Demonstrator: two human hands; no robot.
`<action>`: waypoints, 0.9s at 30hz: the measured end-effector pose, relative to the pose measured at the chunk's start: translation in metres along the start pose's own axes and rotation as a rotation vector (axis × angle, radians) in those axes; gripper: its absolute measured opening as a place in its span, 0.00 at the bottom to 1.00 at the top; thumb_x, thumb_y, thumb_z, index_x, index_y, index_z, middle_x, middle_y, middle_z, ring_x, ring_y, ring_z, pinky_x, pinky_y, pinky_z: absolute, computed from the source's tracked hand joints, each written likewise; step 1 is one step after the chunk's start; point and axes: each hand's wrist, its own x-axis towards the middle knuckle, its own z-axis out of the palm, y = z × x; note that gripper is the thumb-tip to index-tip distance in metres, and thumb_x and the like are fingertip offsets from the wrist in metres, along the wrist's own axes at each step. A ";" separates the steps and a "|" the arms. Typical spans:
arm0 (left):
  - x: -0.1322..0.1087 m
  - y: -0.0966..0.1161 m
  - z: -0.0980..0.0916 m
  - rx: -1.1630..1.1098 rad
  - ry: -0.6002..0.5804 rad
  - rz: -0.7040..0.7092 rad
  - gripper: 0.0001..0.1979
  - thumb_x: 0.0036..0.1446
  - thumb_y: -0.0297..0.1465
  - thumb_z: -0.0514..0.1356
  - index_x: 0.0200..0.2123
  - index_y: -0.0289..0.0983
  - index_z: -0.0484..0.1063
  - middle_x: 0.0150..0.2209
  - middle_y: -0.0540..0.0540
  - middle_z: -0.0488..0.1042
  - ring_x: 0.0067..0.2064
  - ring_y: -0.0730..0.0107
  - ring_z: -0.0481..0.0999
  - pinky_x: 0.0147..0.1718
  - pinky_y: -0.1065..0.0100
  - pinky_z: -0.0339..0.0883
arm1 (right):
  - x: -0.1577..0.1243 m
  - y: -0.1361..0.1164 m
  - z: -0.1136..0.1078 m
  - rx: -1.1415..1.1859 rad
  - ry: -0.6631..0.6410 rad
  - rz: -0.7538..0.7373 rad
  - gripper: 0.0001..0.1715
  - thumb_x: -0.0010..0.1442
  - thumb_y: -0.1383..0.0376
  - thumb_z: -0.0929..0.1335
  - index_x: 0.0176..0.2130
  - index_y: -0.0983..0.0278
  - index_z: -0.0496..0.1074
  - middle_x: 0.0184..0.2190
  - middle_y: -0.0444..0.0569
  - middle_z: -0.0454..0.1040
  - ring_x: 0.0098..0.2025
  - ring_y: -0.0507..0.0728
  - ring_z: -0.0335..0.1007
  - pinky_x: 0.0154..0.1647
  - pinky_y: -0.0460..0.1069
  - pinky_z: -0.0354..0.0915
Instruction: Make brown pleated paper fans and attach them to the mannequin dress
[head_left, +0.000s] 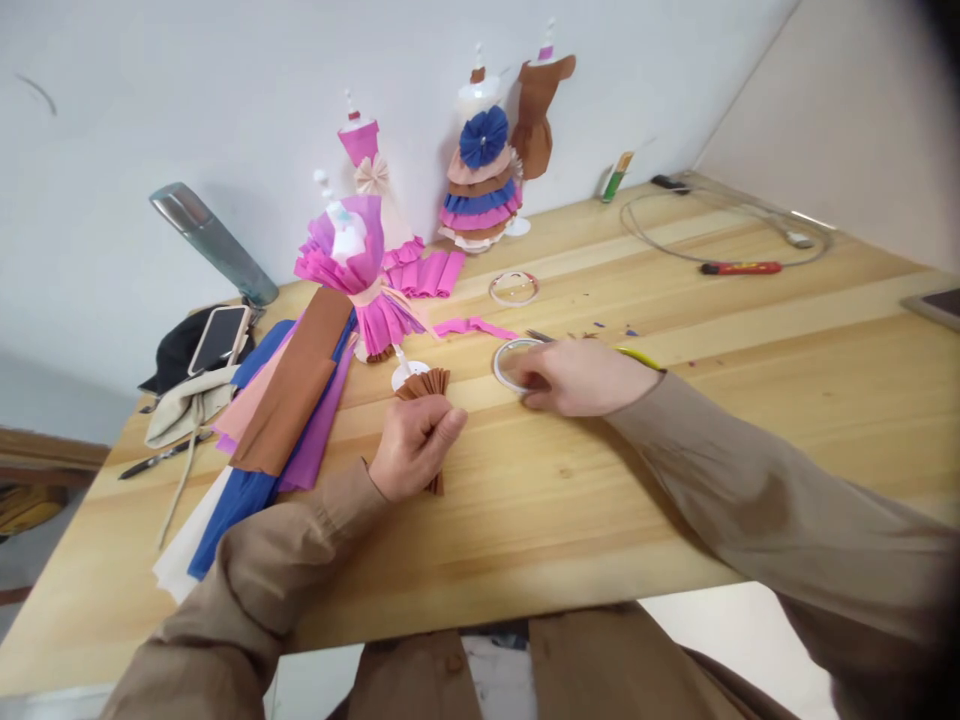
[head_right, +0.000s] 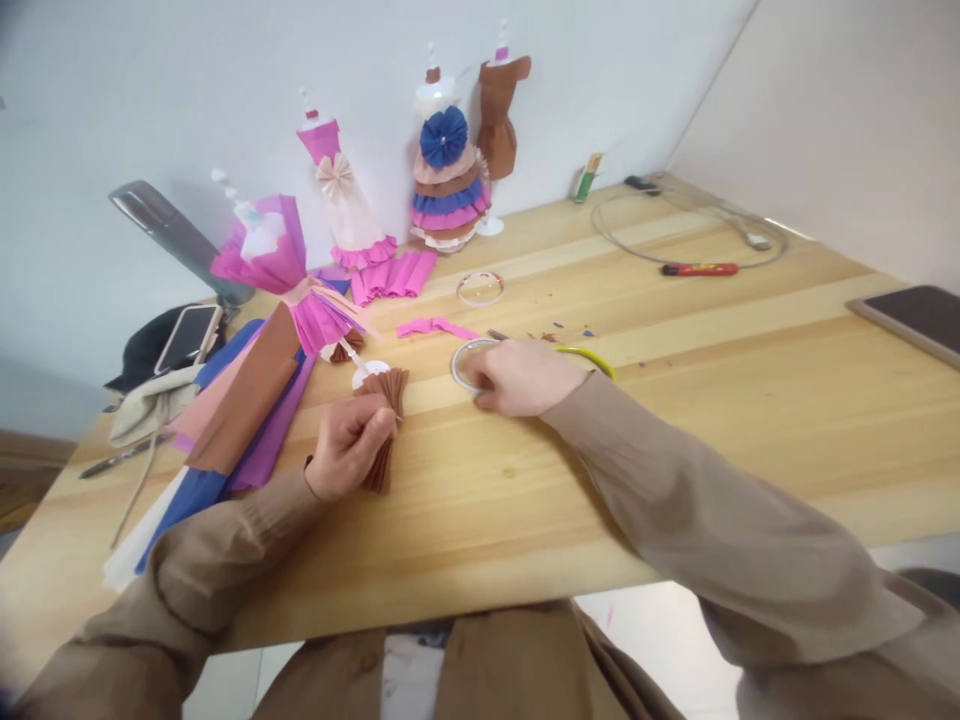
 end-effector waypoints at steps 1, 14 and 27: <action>-0.001 0.001 0.002 0.024 -0.010 0.046 0.25 0.65 0.41 0.50 0.17 0.37 0.61 0.17 0.51 0.59 0.20 0.75 0.58 0.22 0.68 0.52 | -0.001 -0.001 0.000 -0.016 -0.011 -0.019 0.03 0.52 0.66 0.67 0.27 0.62 0.70 0.28 0.47 0.75 0.28 0.55 0.68 0.26 0.48 0.48; -0.009 -0.004 0.017 0.225 0.141 0.118 0.09 0.58 0.26 0.59 0.43 0.32 0.74 0.30 0.46 0.76 0.27 0.75 0.72 0.28 0.73 0.68 | -0.014 -0.045 0.009 0.437 0.350 -0.105 0.10 0.54 0.67 0.65 0.22 0.63 0.64 0.18 0.40 0.66 0.20 0.49 0.57 0.26 0.45 0.52; -0.014 0.001 0.024 0.133 0.111 -0.037 0.04 0.57 0.27 0.58 0.32 0.37 0.74 0.23 0.52 0.73 0.23 0.75 0.68 0.25 0.71 0.62 | -0.024 -0.066 0.021 0.246 0.425 -0.131 0.06 0.55 0.68 0.66 0.26 0.64 0.66 0.23 0.46 0.72 0.26 0.53 0.68 0.28 0.47 0.53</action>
